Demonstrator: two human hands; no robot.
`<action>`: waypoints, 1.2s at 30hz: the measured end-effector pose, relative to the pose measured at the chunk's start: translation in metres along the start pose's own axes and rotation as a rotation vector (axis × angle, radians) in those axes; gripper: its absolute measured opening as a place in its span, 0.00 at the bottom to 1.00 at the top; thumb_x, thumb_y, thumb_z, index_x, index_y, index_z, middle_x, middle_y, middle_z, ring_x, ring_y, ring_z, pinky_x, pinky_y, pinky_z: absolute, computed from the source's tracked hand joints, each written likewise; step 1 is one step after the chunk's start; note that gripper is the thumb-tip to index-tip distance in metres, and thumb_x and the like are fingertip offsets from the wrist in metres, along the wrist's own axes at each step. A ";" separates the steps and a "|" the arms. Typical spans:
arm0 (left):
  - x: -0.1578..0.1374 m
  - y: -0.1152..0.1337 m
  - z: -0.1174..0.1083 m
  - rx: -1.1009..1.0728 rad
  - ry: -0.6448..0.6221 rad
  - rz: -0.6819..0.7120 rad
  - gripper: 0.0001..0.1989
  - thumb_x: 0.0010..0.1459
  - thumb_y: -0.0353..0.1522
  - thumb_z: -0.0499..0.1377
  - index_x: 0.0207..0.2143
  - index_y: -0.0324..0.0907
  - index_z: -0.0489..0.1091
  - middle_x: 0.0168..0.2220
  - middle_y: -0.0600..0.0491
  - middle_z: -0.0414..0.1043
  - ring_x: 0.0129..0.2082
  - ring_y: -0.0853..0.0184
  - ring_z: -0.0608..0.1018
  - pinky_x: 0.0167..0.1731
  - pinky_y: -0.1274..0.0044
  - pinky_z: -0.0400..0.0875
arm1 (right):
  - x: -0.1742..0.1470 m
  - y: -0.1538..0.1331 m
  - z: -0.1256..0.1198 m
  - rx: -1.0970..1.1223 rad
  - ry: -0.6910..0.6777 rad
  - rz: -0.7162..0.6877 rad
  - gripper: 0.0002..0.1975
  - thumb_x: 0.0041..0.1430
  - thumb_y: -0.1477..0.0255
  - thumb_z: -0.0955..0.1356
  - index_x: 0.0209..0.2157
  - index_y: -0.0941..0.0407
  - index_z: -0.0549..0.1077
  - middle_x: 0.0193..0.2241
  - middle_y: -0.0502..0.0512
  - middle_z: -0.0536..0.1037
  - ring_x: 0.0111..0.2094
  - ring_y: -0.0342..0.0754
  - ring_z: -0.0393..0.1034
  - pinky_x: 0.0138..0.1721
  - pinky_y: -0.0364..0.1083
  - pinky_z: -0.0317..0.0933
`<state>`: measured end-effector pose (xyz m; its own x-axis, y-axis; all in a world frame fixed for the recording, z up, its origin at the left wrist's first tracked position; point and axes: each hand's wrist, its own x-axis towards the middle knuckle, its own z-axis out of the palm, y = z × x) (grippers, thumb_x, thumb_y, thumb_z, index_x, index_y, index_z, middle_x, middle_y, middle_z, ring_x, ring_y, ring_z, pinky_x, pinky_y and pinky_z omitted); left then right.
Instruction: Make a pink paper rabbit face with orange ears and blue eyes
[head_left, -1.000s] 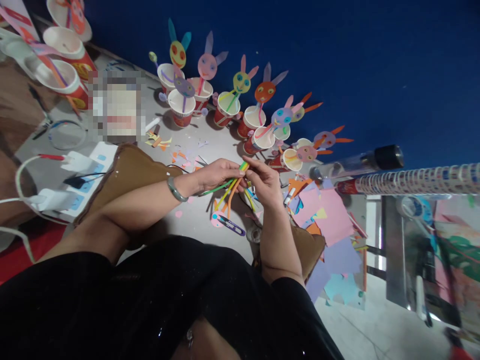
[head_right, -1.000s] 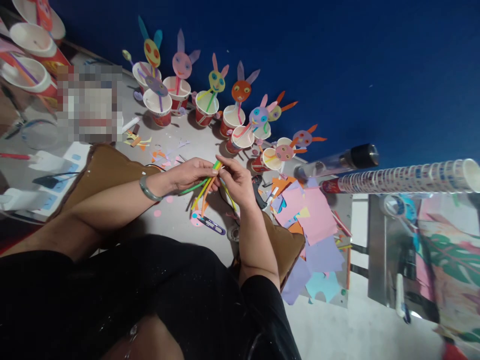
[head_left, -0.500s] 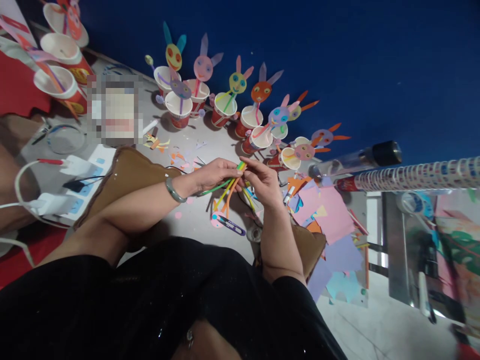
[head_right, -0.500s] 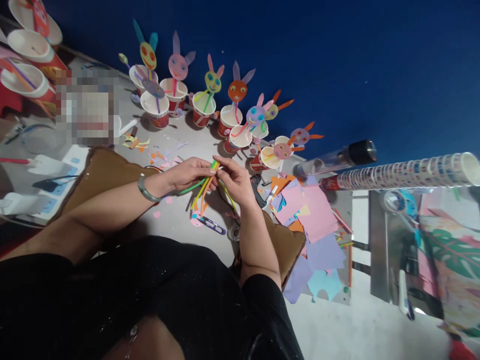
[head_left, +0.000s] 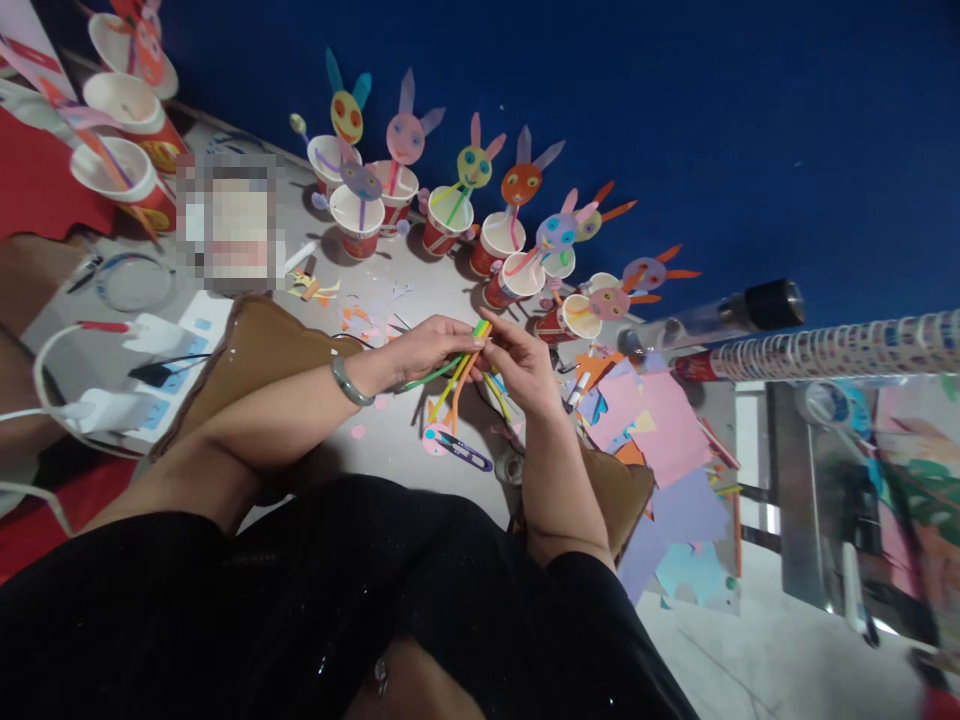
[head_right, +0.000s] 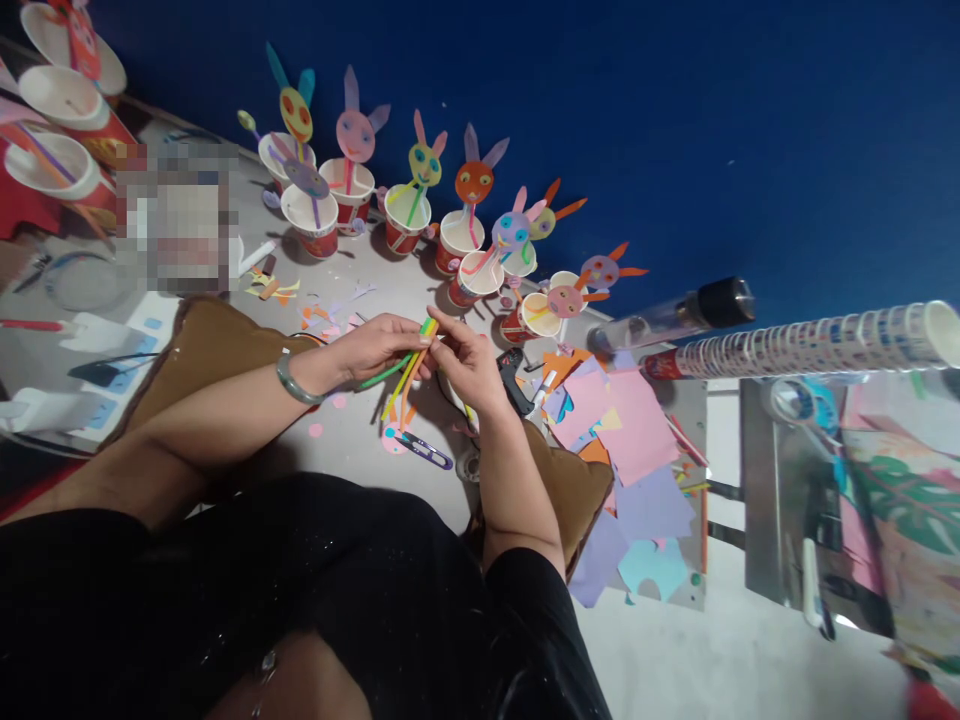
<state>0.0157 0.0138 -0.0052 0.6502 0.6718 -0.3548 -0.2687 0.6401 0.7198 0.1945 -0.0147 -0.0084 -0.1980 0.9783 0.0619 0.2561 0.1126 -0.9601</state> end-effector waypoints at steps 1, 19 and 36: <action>0.000 0.000 0.000 0.000 -0.004 0.001 0.09 0.59 0.30 0.69 0.32 0.31 0.75 0.23 0.50 0.78 0.20 0.69 0.81 0.25 0.78 0.76 | 0.000 0.001 -0.001 -0.008 0.002 -0.008 0.22 0.61 0.61 0.71 0.56 0.50 0.79 0.38 0.52 0.81 0.29 0.43 0.68 0.33 0.46 0.68; 0.000 -0.001 -0.001 0.047 0.001 0.011 0.10 0.60 0.29 0.68 0.28 0.31 0.75 0.21 0.49 0.77 0.19 0.70 0.80 0.23 0.81 0.75 | -0.001 0.008 -0.004 0.008 -0.039 0.007 0.26 0.60 0.59 0.73 0.58 0.53 0.77 0.38 0.53 0.82 0.34 0.45 0.74 0.41 0.48 0.72; 0.000 -0.009 -0.006 0.141 -0.117 0.007 0.08 0.62 0.28 0.67 0.31 0.31 0.74 0.27 0.47 0.81 0.24 0.71 0.82 0.28 0.79 0.78 | 0.002 -0.006 0.009 0.219 0.184 0.177 0.18 0.45 0.55 0.80 0.27 0.54 0.78 0.23 0.47 0.76 0.25 0.41 0.67 0.30 0.44 0.65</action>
<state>0.0138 0.0096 -0.0151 0.7291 0.6230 -0.2833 -0.1764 0.5710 0.8018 0.1844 -0.0145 -0.0051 0.0108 0.9966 -0.0817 0.0580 -0.0822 -0.9949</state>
